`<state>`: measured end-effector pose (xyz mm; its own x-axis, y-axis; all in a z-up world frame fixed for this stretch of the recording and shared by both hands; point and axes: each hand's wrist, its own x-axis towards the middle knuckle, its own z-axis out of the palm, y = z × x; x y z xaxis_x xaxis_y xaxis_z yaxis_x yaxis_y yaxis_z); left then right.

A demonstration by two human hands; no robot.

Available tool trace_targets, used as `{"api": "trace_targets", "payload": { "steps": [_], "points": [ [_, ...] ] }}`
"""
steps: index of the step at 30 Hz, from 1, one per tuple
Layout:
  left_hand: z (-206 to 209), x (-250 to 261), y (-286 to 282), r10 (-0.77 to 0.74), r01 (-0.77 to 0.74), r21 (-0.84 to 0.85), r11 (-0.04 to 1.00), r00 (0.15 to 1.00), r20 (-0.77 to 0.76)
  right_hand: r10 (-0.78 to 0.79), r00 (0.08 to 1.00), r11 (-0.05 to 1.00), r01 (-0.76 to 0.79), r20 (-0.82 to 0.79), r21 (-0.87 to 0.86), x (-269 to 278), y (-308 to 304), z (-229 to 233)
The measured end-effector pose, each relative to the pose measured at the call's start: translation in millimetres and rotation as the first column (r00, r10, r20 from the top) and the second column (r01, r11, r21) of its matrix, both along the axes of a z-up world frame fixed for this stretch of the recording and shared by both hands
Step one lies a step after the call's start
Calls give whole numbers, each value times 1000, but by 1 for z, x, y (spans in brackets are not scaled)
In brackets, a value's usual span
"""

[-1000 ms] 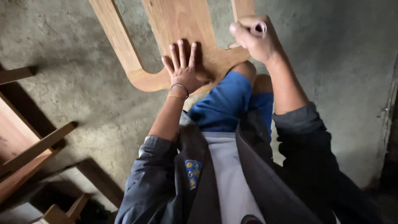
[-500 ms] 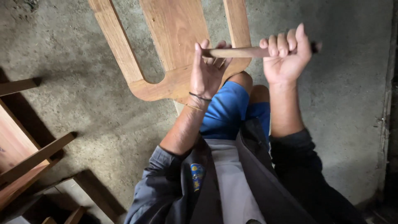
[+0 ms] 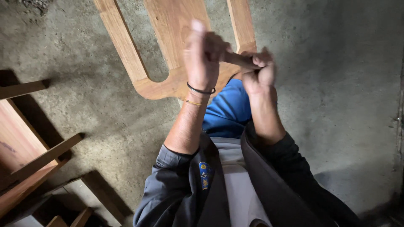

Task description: The person sits on the floor and sands a wooden chair frame using a sanding block. They hold the frame steady with their left hand while moving the sanding block back and forth across the surface with their right hand.

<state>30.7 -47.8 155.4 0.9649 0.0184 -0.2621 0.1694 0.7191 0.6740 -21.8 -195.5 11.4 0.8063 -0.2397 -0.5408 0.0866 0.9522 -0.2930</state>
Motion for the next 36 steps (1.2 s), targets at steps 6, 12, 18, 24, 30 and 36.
{"api": "trace_targets", "payload": {
  "steps": [6, 12, 18, 24, 30, 36],
  "points": [
    [-102, 2, 2, -300, -152, -902, 404, 910, -288, 619, 665, 554, 7, 417, -833, 1, 47, 156],
    [4, -10, 9, -6, 154, -306, 939, 900, 435, 31, 905, 996, -65, 424, 66, 13, 15, 101],
    [-23, -9, 26, -248, -260, 517, 816, 650, 718, -4, 935, 992, -41, 354, 120, 6, 12, 85],
    [-19, -1, 14, -28, -213, -634, 743, 937, -348, 277, 916, 841, -86, 289, -534, 1, 35, 144],
    [-18, -8, 0, -82, -150, -754, 640, 962, -262, 261, 833, 880, 3, 488, -476, -5, -8, 127],
    [-15, -41, 3, -178, 119, 167, 979, 898, 403, -156, 895, 796, -137, 418, 590, 13, -24, 52]
  ]
}}
